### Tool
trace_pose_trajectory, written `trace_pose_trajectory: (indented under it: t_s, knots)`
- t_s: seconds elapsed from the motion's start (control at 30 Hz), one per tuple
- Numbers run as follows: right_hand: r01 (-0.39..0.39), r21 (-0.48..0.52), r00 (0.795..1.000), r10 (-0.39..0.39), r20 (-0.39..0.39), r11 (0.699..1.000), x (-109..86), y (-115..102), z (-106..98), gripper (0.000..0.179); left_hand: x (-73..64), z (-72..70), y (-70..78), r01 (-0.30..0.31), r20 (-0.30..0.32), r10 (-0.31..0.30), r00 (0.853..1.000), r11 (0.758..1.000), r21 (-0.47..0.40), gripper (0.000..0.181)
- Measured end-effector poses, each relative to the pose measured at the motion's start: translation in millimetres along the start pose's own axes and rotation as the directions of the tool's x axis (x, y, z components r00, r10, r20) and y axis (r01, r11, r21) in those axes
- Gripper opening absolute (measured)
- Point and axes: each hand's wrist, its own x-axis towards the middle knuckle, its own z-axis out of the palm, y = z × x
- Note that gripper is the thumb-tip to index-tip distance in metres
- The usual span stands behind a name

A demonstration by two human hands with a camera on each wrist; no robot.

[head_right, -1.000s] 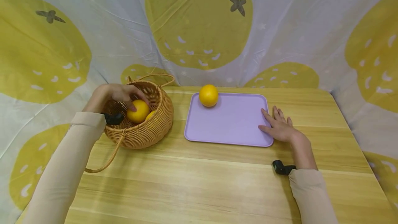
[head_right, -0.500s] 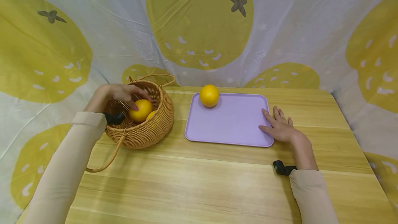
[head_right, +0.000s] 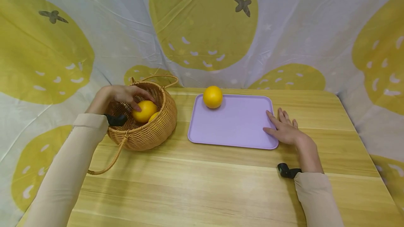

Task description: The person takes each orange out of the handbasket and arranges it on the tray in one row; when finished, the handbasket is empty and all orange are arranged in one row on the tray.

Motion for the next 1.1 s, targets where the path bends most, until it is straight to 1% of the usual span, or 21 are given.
trace_pose_trajectory:
  t_s: [0.2,0.3,0.47,0.57,0.63,0.77,0.9,1.0,1.1]
  knots:
    - [-0.004,-0.007,1.0,0.004,-0.002,1.0,0.4,1.2,0.8,0.084,2.6,2.1,-0.5,-0.018,-0.045,0.017,0.999,0.999,-0.027,0.053]
    - [-0.003,-0.009,1.0,0.003,-0.004,1.0,0.0,0.9,0.8,0.084,4.6,2.7,-1.7,-0.013,-0.061,0.008,0.998,0.997,-0.07,0.049]
    - [-0.002,-0.012,1.0,0.002,-0.005,1.0,-0.2,0.4,0.9,0.084,4.8,2.9,-3.4,0.001,-0.082,-0.005,0.997,0.999,-0.048,0.049]
    - [-0.002,-0.011,1.0,0.001,-0.004,1.0,-0.1,0.0,1.0,0.084,4.2,3.0,-3.5,0.011,-0.08,-0.012,0.997,1.0,-0.02,0.052]
    - [-0.001,-0.01,1.0,0.001,-0.004,1.0,0.1,0.0,1.0,0.084,4.4,3.3,-3.7,0.013,-0.076,-0.015,0.997,1.0,-0.016,0.053]
    - [-0.002,-0.005,1.0,0.002,-0.003,1.0,0.6,0.0,1.1,0.084,4.9,3.1,-4.7,-0.027,-0.071,0.026,0.997,1.0,-0.005,0.052]
    - [-0.003,-0.004,1.0,0.003,-0.003,1.0,0.5,0.0,1.0,0.084,6.2,3.2,-5.4,-0.076,-0.081,0.075,0.994,0.997,-0.02,0.051]
    - [0.002,-0.006,1.0,-0.002,-0.004,1.0,0.3,-0.2,0.8,0.084,6.4,3.6,-4.0,-0.079,-0.092,0.075,0.993,0.996,-0.044,0.05]
    - [0.001,-0.008,1.0,-0.001,-0.003,1.0,0.3,-0.3,0.9,0.084,6.9,4.3,-3.0,-0.061,-0.093,0.056,0.994,0.996,-0.058,0.049]
